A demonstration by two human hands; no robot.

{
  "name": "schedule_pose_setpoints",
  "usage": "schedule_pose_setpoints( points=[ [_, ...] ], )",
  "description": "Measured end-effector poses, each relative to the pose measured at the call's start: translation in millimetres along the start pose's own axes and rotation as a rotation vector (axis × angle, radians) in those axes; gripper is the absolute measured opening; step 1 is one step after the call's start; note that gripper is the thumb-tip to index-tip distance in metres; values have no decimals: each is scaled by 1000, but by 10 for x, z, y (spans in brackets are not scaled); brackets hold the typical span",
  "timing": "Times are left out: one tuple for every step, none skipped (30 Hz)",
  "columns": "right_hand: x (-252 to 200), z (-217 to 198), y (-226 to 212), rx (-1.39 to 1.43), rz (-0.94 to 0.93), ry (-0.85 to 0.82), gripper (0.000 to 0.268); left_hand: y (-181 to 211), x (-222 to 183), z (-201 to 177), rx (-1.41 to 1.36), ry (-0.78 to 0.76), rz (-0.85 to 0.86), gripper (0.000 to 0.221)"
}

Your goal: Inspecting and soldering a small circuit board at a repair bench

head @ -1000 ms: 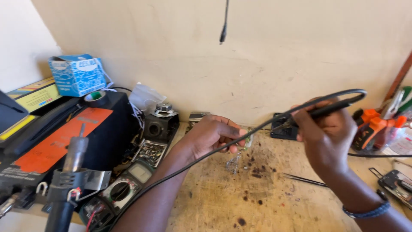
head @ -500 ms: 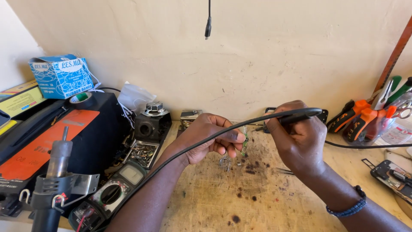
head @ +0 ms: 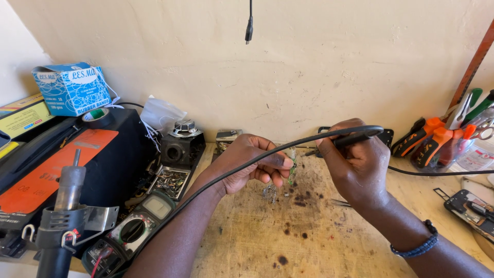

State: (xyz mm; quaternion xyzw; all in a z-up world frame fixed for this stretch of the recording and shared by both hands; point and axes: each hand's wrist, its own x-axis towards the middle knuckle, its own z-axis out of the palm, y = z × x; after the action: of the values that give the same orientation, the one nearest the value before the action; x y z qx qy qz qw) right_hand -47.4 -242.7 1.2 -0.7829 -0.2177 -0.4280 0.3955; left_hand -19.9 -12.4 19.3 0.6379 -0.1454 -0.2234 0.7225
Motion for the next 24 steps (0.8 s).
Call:
schedule_pose_setpoints(
  points=[
    [1,3,3,3,-12,4,24,1,0,1,4,10,-2,29],
    [3,6,5,6,-24,8,24,3,-1,1,8,19,-3,29],
    [3,6,2,6,-24,8,24,-6,5,-8,8,19,-3,29],
    [3,5,-1,-2,-14,6,25,-15,10,-17,6,15,2,28],
    [3,4,-4,-10,-5,4,25,-24,16,-27,4,10,7,28],
    [2,6,0,-10,-5,4,25,-21,15,-26,4,10,7,28],
    [0,6,3,-19,3,4,25,-20,14,-24,7,12,6,28],
    [-2,7,7,-27,10,3,24,-18,14,-22,11,13,4,28],
    [0,7,2,-27,10,3,24,-19,15,-22,11,14,4,28],
    [3,7,-3,-27,15,2,23,-20,17,-22,7,16,3,28],
    [2,4,-7,-27,20,0,23,-23,19,-20,3,18,2,29],
    [1,4,-9,-28,21,0,23,-32,25,-25,2,17,1,29],
    [3,4,-11,-25,17,-1,25,-36,32,-31,7,20,-2,28],
    [6,4,-13,-22,13,-1,27,-40,38,-37,11,23,-5,27],
    [3,5,-3,-21,13,-2,27,-36,34,-36,11,24,-5,27],
    [0,6,7,-26,3,-2,28,-31,29,-35,8,26,-7,28],
    [-3,5,18,-31,-7,-2,28,-26,25,-32,6,29,-9,28],
    [0,4,12,-31,-7,-3,28,-26,24,-35,6,29,-8,28],
    [0,4,5,-30,-3,-4,26,-27,23,-37,5,26,-1,29],
    [1,4,-2,-30,0,-5,24,-29,21,-40,4,22,6,30],
    [1,4,-10,-29,0,-5,24,-23,15,-41,4,23,6,30],
    [2,4,-19,-21,1,-5,24,-17,9,-41,1,25,3,28],
    [4,1,-26,-14,2,-4,24,-10,7,-40,-1,27,0,26],
    [4,2,-26,-14,2,-4,24,-9,6,-40,-1,28,0,26]
  ],
)
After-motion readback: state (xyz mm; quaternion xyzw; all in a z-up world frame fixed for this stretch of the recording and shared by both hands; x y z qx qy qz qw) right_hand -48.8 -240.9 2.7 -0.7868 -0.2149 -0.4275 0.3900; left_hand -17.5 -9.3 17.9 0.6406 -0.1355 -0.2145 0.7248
